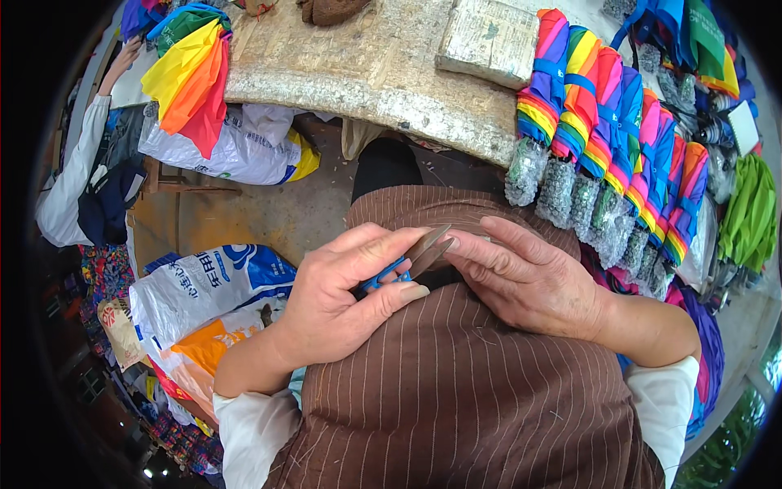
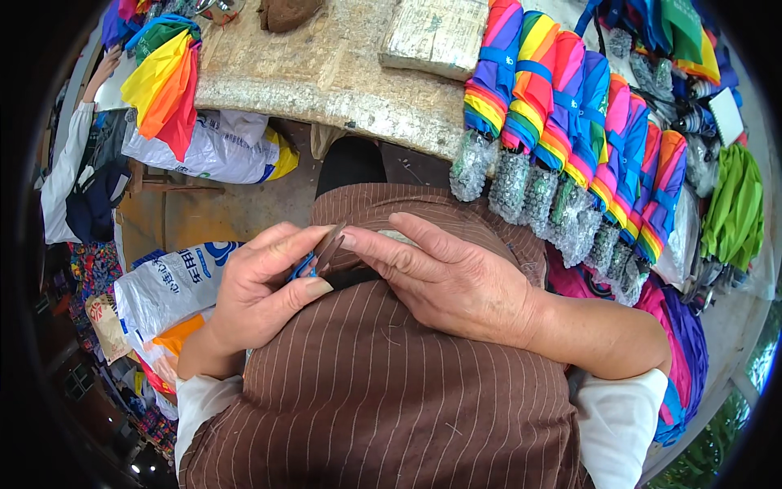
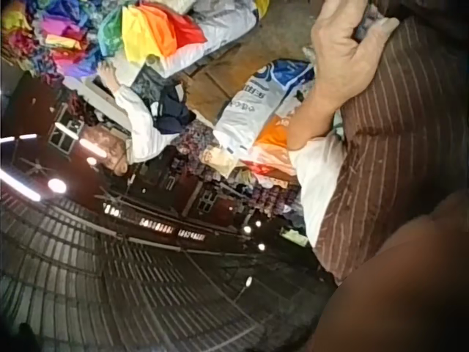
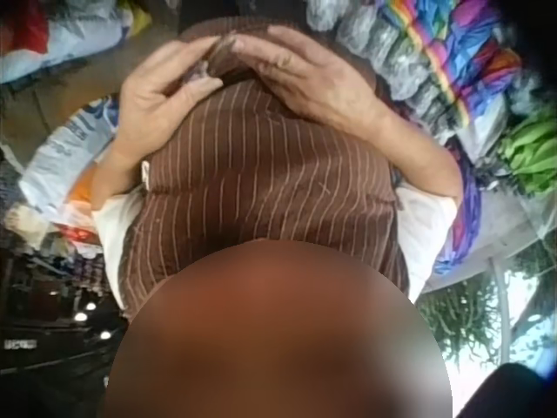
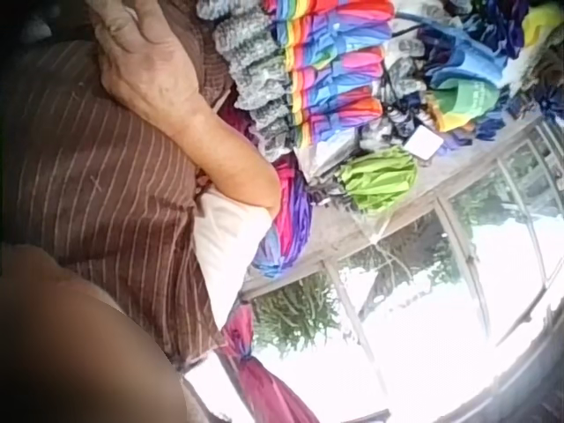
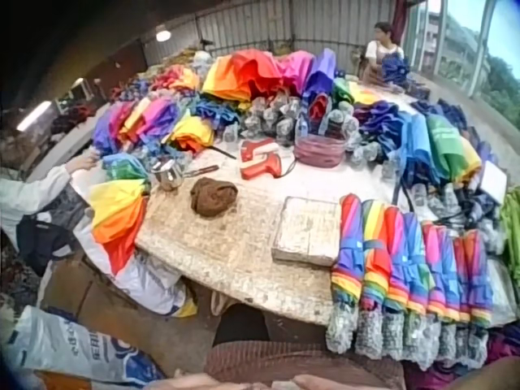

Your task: Folding and organizing colorful umbrella canopies and trimming threads from components.

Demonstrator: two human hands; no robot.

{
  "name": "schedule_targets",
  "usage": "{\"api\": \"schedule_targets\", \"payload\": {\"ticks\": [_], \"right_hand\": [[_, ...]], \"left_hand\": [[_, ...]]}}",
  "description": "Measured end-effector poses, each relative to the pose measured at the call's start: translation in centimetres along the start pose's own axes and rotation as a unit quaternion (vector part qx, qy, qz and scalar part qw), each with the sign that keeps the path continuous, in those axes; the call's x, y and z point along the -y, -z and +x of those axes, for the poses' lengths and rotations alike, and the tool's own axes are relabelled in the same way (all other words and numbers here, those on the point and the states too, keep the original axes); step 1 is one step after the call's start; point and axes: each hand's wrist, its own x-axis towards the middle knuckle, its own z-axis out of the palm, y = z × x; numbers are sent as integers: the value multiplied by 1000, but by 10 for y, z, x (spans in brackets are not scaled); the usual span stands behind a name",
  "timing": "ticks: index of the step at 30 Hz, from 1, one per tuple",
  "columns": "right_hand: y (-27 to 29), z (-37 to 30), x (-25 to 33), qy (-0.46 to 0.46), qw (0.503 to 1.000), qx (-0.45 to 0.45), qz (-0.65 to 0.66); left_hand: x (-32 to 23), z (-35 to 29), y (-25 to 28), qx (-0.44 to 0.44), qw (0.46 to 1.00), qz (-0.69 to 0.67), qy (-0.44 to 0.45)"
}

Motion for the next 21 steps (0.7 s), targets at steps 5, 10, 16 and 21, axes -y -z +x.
{"api": "schedule_targets", "payload": {"ticks": [5, 10, 16, 21], "right_hand": [[-1, -2, 1, -5, 1000, -9, -7], [1, -3, 0, 2, 999, 23, -38], [3, 2, -2, -17, 1000, 1, 7], [-2, 1, -6, -29, 999, -18, 5]], "left_hand": [[-4, -1, -2, -16, 999, 29, -14], [-1, 0, -4, -31, 999, 15, -30], [2, 3, -1, -16, 996, 47, -70], [0, -4, 4, -9, 999, -30, 30]]}}
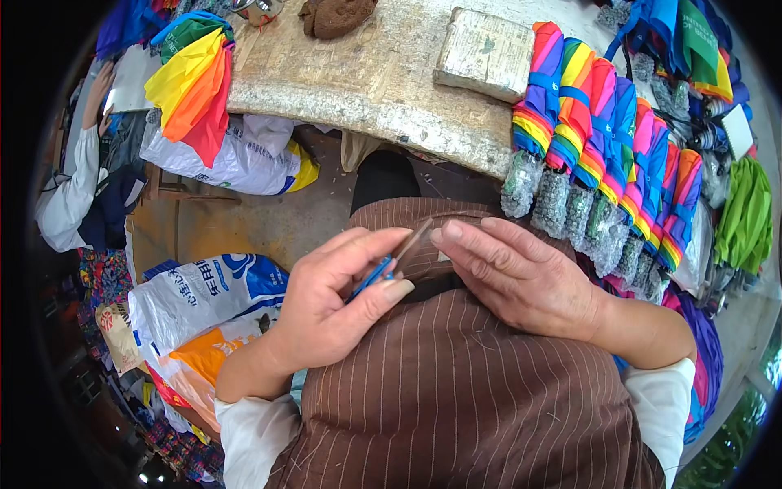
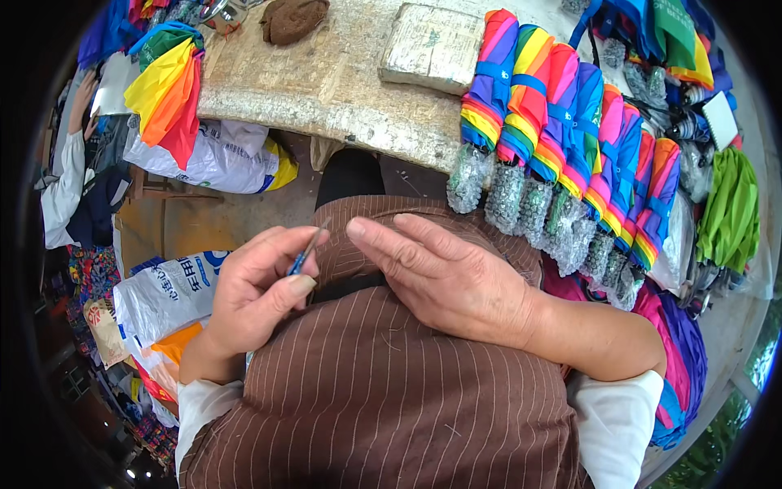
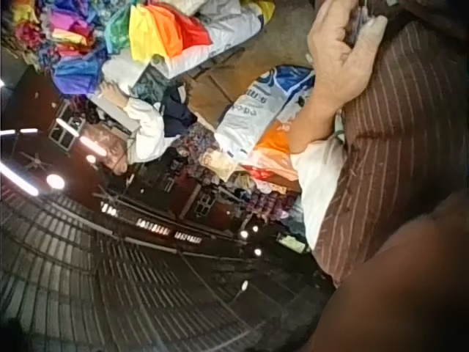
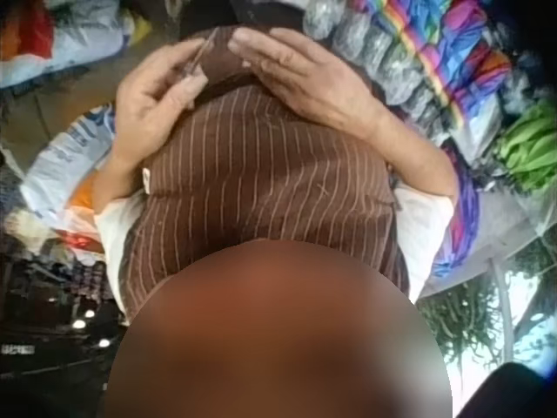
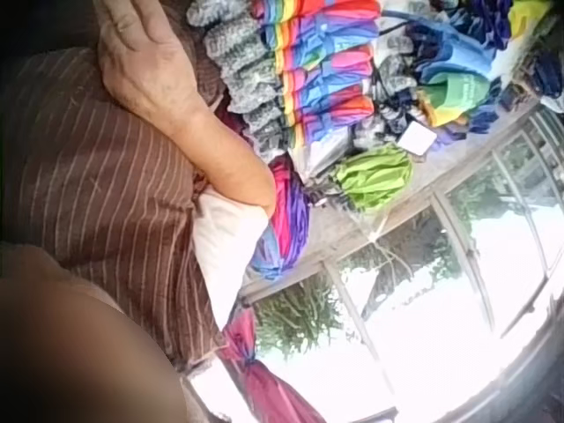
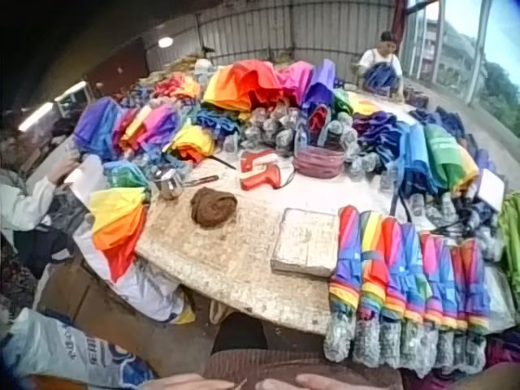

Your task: Folding and organizing colorful umbrella canopies and trimming threads from components.

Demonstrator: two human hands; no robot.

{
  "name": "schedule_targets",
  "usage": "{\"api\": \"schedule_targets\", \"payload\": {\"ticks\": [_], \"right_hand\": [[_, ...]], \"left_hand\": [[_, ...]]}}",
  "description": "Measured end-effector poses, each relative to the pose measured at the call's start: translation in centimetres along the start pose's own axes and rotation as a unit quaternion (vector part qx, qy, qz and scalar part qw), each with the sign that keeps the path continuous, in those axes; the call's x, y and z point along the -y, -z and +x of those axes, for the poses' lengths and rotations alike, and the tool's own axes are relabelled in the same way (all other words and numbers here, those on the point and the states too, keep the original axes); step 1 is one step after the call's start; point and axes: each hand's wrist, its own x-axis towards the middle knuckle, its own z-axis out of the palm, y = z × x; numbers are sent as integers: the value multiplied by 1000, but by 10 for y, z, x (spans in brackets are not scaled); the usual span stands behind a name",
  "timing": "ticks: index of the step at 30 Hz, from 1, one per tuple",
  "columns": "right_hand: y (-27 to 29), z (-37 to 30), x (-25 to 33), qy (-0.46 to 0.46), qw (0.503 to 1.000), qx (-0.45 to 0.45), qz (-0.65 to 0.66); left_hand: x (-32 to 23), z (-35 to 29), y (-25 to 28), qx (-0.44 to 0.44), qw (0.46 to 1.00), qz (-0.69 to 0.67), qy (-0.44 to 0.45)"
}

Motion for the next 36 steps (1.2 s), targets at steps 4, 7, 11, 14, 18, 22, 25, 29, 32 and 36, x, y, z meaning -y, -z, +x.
{"api": "schedule_targets", "payload": {"ticks": [4, 7, 11, 14, 18, 22, 25, 29, 32, 36], "right_hand": [[-7, -6, -18, -174, 937, -108, 284], [-20, -19, -49, -367, 794, -252, 413], [-27, -30, -92, -328, 287, -491, 754], [-28, -35, -90, -221, 192, -439, 849], [-14, -25, -67, -229, 120, -415, 872], [-13, -17, -48, -205, 100, -375, 899], [-7, -13, -34, -196, 100, -344, 913], [-13, -13, -18, -181, 161, -313, 918], [-16, -13, -10, -101, 190, -323, 922], [-17, -11, -7, -88, 175, -347, 917]], "left_hand": [[3, 0, -6, -64, 968, -237, 59], [7, 9, -3, -31, 939, -334, 75], [13, 19, -6, -47, 912, -396, 101], [15, 17, -10, -53, 914, -389, 98], [15, 23, -15, -29, 921, -376, 103], [0, 29, -28, -17, 976, -216, 16], [-12, 46, -27, -26, 992, 15, -124], [-22, 59, -35, -61, 954, 167, -243], [-21, 59, -43, -69, 940, 186, -276], [-18, 58, -45, -80, 943, 181, -267]]}}
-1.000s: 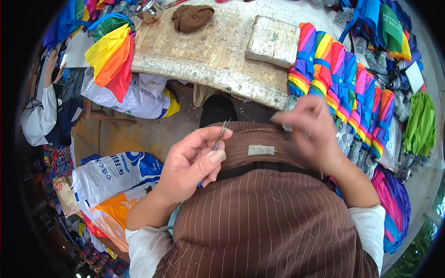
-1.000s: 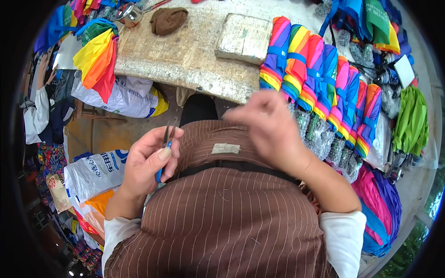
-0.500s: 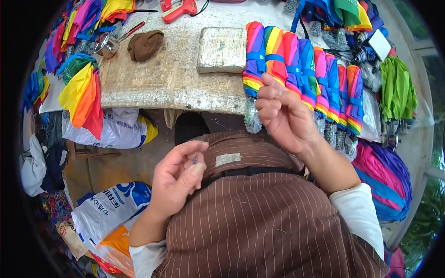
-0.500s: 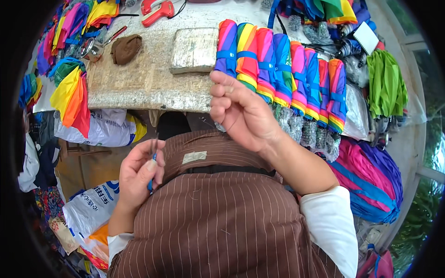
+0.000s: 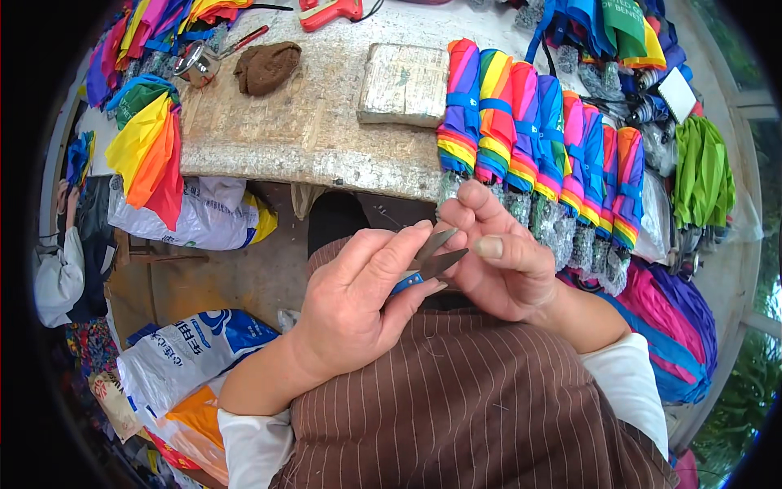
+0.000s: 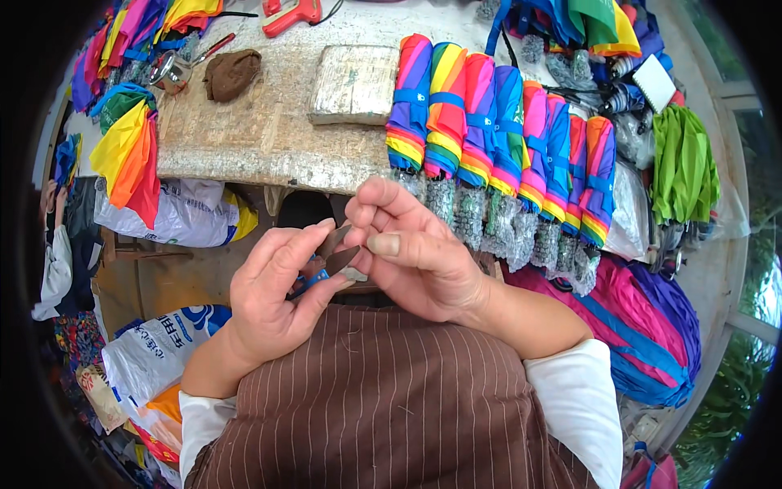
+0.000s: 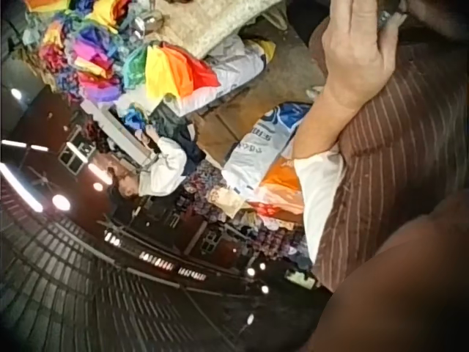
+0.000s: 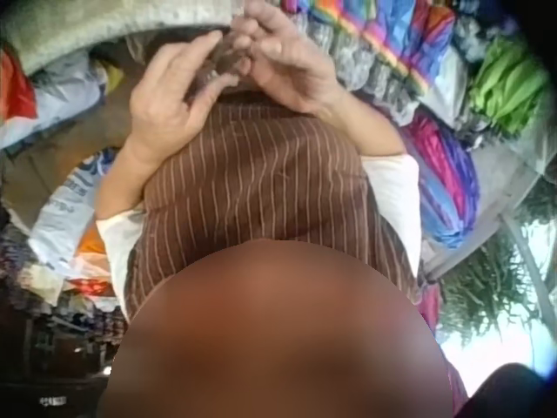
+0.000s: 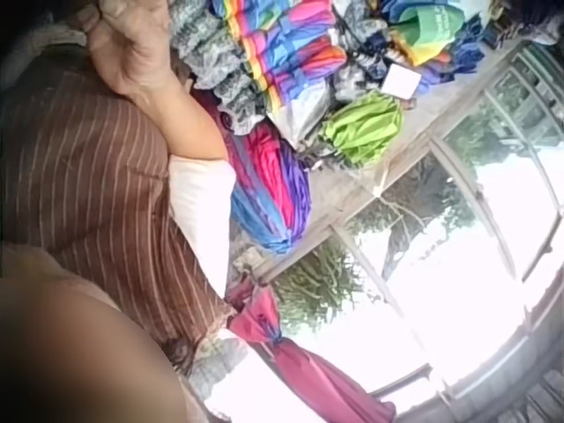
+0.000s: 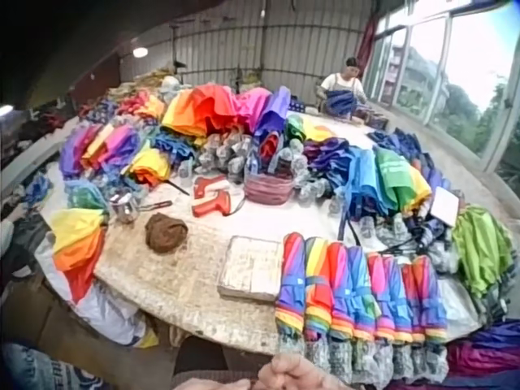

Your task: Folding and organizing colorful umbrella canopies and trimming threads from components.

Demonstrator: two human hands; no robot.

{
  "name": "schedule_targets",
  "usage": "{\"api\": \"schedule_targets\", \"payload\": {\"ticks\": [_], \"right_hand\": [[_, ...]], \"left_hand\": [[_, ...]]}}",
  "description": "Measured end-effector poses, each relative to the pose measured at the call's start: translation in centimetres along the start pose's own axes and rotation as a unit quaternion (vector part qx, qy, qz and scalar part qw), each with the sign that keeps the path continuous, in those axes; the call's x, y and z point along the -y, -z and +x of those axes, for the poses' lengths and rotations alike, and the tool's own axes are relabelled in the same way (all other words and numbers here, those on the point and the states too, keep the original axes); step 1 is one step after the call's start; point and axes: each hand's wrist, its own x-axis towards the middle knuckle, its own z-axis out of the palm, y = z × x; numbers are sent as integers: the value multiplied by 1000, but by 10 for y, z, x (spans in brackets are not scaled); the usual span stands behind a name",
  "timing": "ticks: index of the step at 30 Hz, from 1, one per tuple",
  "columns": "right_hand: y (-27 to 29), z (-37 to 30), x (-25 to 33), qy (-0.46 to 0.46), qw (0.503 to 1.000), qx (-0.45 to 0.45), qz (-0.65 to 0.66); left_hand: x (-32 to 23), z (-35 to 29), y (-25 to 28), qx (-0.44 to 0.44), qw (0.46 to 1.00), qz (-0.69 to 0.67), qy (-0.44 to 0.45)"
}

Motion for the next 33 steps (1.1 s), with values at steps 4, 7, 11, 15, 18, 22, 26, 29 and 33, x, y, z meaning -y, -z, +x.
{"api": "schedule_targets", "payload": {"ticks": [4, 7, 11, 15, 18, 22, 26, 29, 33], "right_hand": [[-6, -1, -1, -36, 997, -65, -7], [-5, 0, -1, -42, 997, -58, 20], [-4, 0, -1, -58, 995, -62, 50], [-7, 2, -4, -53, 994, -61, 71], [-6, 1, -4, -54, 995, -22, 81], [-7, 0, -5, -62, 994, -39, 78], [-8, 0, -6, -64, 995, -51, 66], [-8, 0, -7, -66, 994, -53, 66], [-7, 0, -7, -70, 993, -46, 80]], "left_hand": [[2, -1, -3, -31, 999, 5, -16], [4, 0, -3, -35, 999, 5, -33], [8, 1, -4, -52, 996, 26, -70], [9, 3, -3, -60, 991, 51, -105], [10, 1, -1, -54, 990, 63, -113], [5, -1, 3, -43, 993, 69, -87], [9, -1, 4, -35, 989, 92, -107], [15, -2, 1, -51, 986, 93, -131], [17, -2, 0, -58, 983, 94, -143]]}}
